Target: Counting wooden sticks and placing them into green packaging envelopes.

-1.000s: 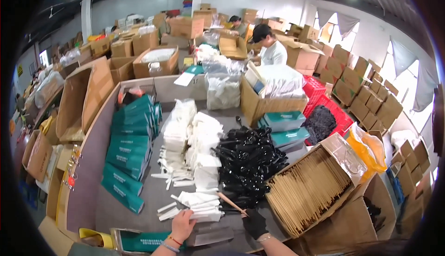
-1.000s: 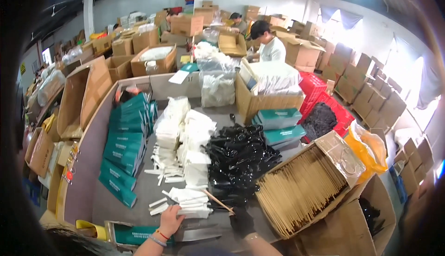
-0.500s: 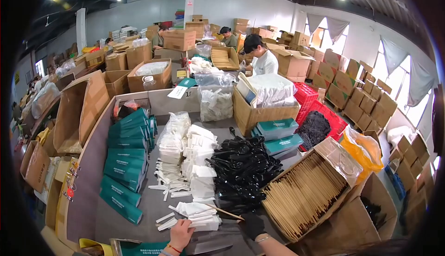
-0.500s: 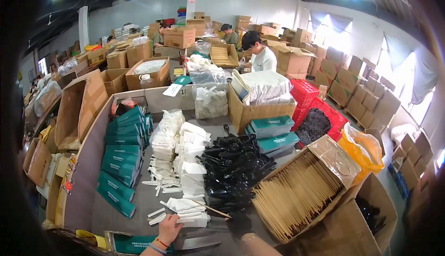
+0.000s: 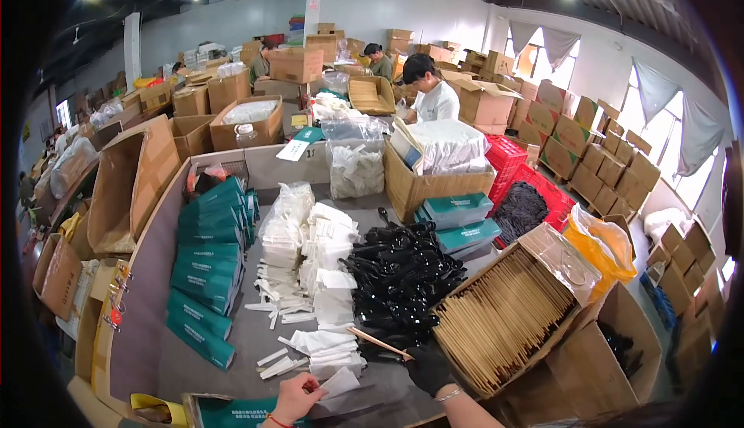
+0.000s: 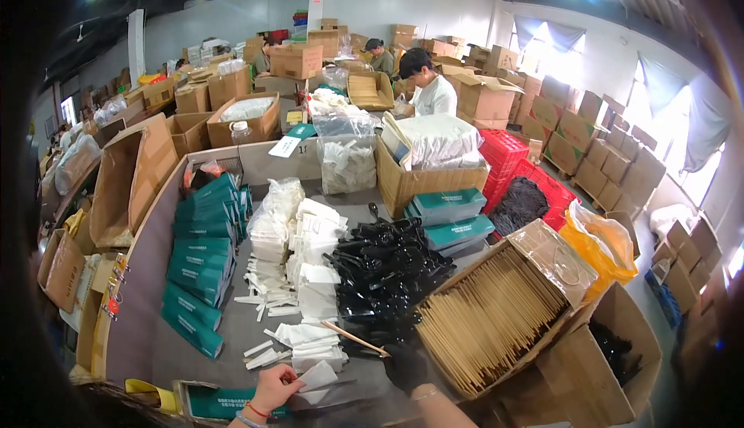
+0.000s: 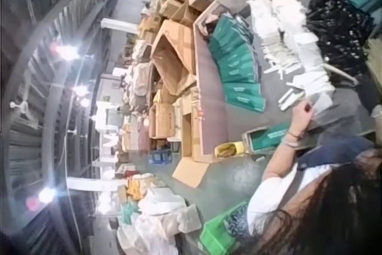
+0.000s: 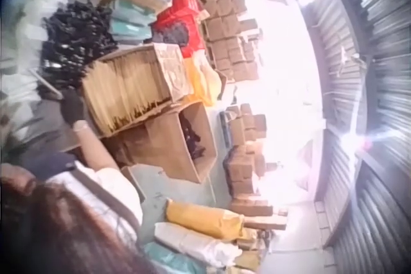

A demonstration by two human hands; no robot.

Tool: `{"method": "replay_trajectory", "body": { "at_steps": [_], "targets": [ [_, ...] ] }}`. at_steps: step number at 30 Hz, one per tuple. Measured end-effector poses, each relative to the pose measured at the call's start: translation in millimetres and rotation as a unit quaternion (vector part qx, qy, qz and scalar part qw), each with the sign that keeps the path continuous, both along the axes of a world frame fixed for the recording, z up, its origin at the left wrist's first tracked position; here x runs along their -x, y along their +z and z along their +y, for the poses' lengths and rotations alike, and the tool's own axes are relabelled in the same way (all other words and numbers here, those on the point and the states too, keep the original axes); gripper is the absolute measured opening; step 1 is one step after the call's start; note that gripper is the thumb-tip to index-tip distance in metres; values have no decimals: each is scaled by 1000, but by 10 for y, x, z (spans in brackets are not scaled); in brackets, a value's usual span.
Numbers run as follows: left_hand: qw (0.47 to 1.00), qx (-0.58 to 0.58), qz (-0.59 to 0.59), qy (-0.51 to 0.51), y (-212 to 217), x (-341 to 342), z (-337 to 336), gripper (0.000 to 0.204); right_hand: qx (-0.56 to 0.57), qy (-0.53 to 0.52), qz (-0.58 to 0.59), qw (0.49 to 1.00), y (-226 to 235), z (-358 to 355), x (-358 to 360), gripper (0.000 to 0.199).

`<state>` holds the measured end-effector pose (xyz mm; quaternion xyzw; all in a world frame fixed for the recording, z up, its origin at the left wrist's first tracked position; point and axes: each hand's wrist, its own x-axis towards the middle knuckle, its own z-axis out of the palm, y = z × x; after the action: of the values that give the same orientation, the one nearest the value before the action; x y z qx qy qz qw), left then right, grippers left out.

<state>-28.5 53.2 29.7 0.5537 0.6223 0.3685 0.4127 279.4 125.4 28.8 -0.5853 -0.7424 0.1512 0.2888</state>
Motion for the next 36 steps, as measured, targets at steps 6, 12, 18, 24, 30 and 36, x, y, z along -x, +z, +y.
{"method": "replay_trajectory", "body": {
  "at_steps": [6,12,18,24,30,36],
  "targets": [
    [930,-164,293,-148,-423,53,-267,25,101,102,-21,989,60,-98,108,19],
    [901,-250,340,-102,-560,17,-306,12,99,184,-26,978,-80,-32,240,22],
    [893,-264,358,-68,-647,-39,-301,3,125,216,-52,967,-26,-55,405,26],
    [871,-242,400,-151,-527,-42,-535,12,188,230,-81,951,-134,-166,594,30],
    [861,-207,441,-147,-193,-81,-860,24,184,276,-164,929,-527,-363,934,35],
    [885,-180,400,-155,-194,125,-762,32,229,214,-80,946,-205,-305,602,37]
  ]
}}
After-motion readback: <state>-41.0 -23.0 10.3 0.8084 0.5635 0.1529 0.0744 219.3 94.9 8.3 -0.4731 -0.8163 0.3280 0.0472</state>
